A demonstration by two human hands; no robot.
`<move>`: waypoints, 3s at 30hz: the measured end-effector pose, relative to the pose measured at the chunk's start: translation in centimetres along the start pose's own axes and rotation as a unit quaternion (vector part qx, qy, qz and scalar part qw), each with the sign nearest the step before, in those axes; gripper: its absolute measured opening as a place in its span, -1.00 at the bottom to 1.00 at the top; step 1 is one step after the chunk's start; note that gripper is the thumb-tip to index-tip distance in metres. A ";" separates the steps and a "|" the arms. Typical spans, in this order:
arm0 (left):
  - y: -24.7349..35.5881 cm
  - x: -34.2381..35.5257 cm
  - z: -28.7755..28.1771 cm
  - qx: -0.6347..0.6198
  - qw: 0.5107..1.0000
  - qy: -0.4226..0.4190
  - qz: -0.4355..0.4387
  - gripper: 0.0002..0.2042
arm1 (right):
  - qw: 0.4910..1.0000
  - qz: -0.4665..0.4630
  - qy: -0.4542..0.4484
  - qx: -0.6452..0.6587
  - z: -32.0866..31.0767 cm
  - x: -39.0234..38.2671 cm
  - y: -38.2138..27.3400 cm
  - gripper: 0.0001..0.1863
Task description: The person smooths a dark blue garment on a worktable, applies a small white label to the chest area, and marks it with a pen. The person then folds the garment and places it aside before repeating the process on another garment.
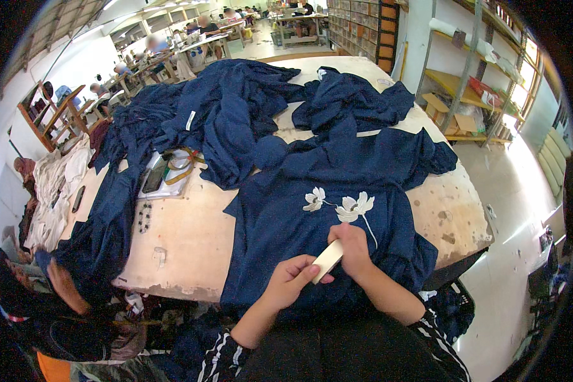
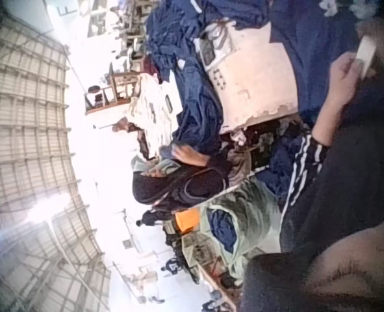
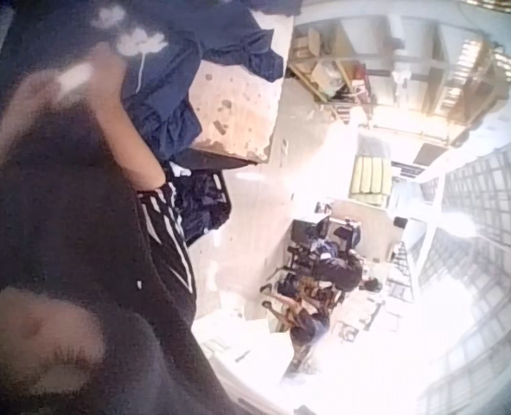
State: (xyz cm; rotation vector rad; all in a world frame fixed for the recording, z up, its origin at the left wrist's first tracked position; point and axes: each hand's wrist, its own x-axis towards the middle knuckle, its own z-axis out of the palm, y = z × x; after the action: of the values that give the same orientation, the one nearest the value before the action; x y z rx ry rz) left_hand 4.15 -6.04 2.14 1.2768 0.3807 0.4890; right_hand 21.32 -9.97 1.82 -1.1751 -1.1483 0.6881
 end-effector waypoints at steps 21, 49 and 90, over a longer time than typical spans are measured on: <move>-0.7 0.7 0.1 -0.022 0.998 -0.065 -0.004 -0.71 | 0.938 -0.209 -0.140 -0.239 -1.6 0.1 -1.4 -0.66; 3.1 -1.4 0.9 0.563 0.809 0.085 0.147 -0.84 | 0.901 -0.198 -0.048 -0.384 -1.4 -1.5 -5.7 -0.88; 4.7 -2.8 -4.9 0.201 0.845 0.433 0.242 -0.67 | 0.940 -0.195 0.278 0.044 -3.1 0.3 -6.0 -0.85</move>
State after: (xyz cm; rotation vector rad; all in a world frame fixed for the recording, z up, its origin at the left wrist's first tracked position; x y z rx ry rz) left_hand -1.41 -2.64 5.48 1.5038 0.9621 1.5010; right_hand 23.49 -12.52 7.68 -0.9392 -0.8187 0.0836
